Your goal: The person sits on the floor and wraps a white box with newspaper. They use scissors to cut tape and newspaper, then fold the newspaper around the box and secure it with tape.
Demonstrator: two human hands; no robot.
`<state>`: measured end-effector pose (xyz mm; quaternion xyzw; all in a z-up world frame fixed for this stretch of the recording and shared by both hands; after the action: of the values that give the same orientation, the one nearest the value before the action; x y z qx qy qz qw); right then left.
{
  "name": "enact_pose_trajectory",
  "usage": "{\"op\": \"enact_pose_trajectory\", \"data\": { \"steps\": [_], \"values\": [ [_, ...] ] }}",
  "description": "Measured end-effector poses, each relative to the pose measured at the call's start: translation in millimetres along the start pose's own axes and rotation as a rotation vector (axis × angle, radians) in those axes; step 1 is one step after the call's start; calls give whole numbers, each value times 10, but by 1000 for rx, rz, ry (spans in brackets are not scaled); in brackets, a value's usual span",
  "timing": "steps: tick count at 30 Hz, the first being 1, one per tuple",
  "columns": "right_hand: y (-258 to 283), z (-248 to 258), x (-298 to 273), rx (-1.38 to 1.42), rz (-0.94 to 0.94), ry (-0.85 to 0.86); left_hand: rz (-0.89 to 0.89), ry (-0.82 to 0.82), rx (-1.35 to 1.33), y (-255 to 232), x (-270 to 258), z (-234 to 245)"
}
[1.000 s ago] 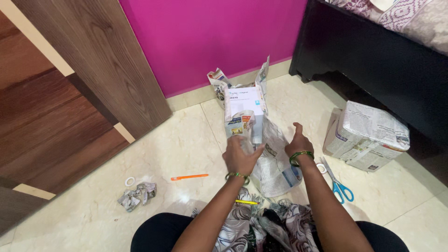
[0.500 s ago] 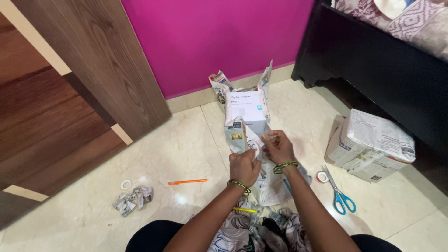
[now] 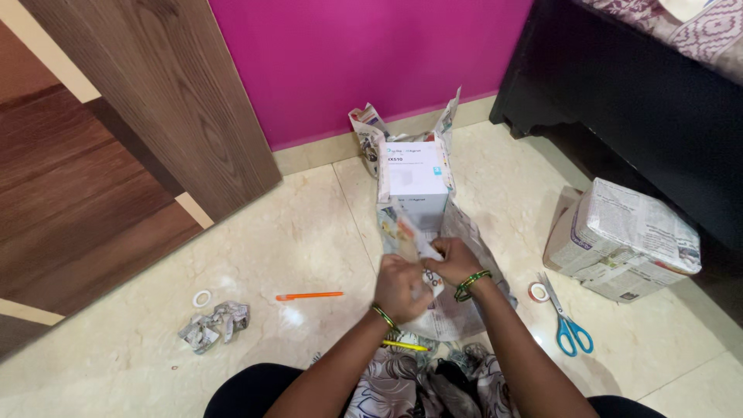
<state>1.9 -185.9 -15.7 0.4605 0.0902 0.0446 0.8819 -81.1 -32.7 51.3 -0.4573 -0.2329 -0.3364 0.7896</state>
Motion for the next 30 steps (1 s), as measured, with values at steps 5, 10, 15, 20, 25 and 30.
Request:
{"op": "enact_pose_trajectory", "data": {
  "steps": [5, 10, 15, 20, 25, 30],
  "values": [
    [224, -187, -153, -131, 60, 136, 550, -365, -258, 1013, -171, 350],
    [569, -408, -295, -174, 397, 218, 568, -446, -483, 1560, -267, 302],
    [547, -693, -358, -88, 320, 392, 690, -345, -544, 1751, -322, 72],
    [658, -744, -445, -153, 408, 397, 570, -307, -600, 1630, -198, -15],
    [771, -794, -475, -129, 423, 400, 595, -266, -626, 1638, -181, -61],
    [834, -758, -509, -145, 395, 406, 519, -224, -456, 1600, -163, -2]
  ]
}}
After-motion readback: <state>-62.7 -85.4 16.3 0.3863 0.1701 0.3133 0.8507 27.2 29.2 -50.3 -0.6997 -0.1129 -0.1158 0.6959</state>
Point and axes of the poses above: each hand's wrist, its own x-axis towards the middle knuckle, its own z-axis out of the back of the hand, y = z × x, the point moved 8 cm from there along x, towards the middle knuckle, and after that the axes turned 3 degrees about -z, right-handed, at the moved point
